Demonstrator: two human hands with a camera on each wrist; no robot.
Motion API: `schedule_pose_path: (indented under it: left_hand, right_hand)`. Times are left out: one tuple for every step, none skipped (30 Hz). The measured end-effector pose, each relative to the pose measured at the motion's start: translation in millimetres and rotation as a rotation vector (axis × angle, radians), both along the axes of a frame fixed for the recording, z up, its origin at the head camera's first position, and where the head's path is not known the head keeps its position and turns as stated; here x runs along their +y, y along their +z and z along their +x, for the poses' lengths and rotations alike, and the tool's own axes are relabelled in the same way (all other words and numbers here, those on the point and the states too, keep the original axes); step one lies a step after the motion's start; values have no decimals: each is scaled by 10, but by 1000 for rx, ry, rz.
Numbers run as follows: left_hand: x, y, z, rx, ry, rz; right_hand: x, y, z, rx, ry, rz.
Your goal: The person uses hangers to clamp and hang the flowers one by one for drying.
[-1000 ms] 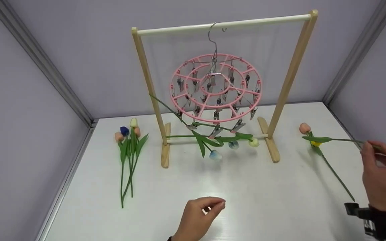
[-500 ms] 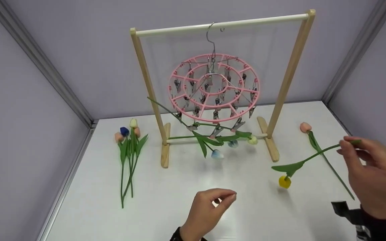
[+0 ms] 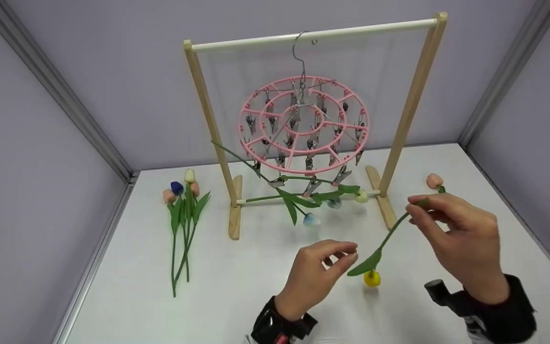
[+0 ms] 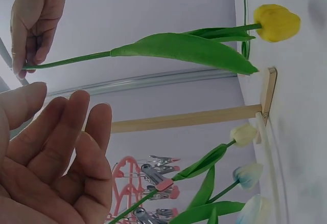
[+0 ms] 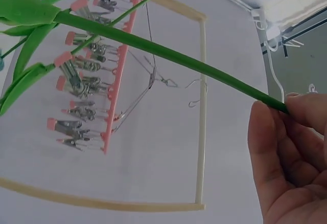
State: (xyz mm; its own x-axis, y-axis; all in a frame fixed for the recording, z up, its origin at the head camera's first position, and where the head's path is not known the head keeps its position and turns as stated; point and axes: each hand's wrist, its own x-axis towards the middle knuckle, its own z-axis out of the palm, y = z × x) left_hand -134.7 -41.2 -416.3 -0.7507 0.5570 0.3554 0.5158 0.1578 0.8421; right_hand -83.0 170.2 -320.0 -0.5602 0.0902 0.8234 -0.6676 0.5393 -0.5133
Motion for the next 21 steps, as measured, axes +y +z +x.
schedule_pose_path:
  left_hand:
    - [6,11,-27,13,-5,8]
    - [10,21,-53,27,-9,15]
    - [12,30,-77,44,-14,22]
    - [12,39,-97,59,-20,28]
    - [10,46,-115,73,-26,33]
    - [5,52,-131,85,-31,35]
    - [-3,66,-139,92,-35,37]
    - [-12,79,-145,95,-39,38]
    - [-22,88,-150,98,-44,41]
    - [-34,96,-155,98,-47,42]
    - [-46,102,-157,99,-49,43]
    - [-59,106,-162,104,-50,41]
    - [-71,110,-167,110,-51,41]
    - [-83,113,-172,117,-53,42]
    - [-95,114,-176,125,-54,42]
    - [-107,118,-180,131,-54,41]
    - [-120,121,-183,135,-56,41]
    - [-133,124,-187,139,-58,39]
    - [-147,127,-188,138,-60,42]
    - [-162,126,-190,136,-63,44]
    - [-177,123,-193,136,-62,46]
  right_hand:
    - [-57,19,-10,-6,25,7]
    - [-108,34,-22,-14,44,17]
    - [-154,46,-35,-23,60,32]
    - [-197,54,-47,-34,75,44]
    - [-234,57,-62,-43,86,59]
    - [-261,43,-84,-47,93,75]
    - [-282,37,-104,-56,96,94]
    - [-312,48,-110,-68,92,118]
    - [-345,58,-116,-74,99,129]
    - [-357,34,-134,-86,101,143]
    - [-371,11,-151,-96,105,153]
    - [-396,7,-158,-107,110,161]
    - [-436,28,-150,-119,116,169]
    - [-482,60,-138,-128,126,175]
    - [-519,80,-134,-132,140,179]
    - [-554,97,-131,-139,148,189]
    - [-607,139,-115,-132,160,193]
    - [-660,186,-96,-128,168,201]
    - [-702,223,-80,-127,173,208]
    - [-732,230,-72,-126,172,209]
    - [-759,239,-60,-132,159,212]
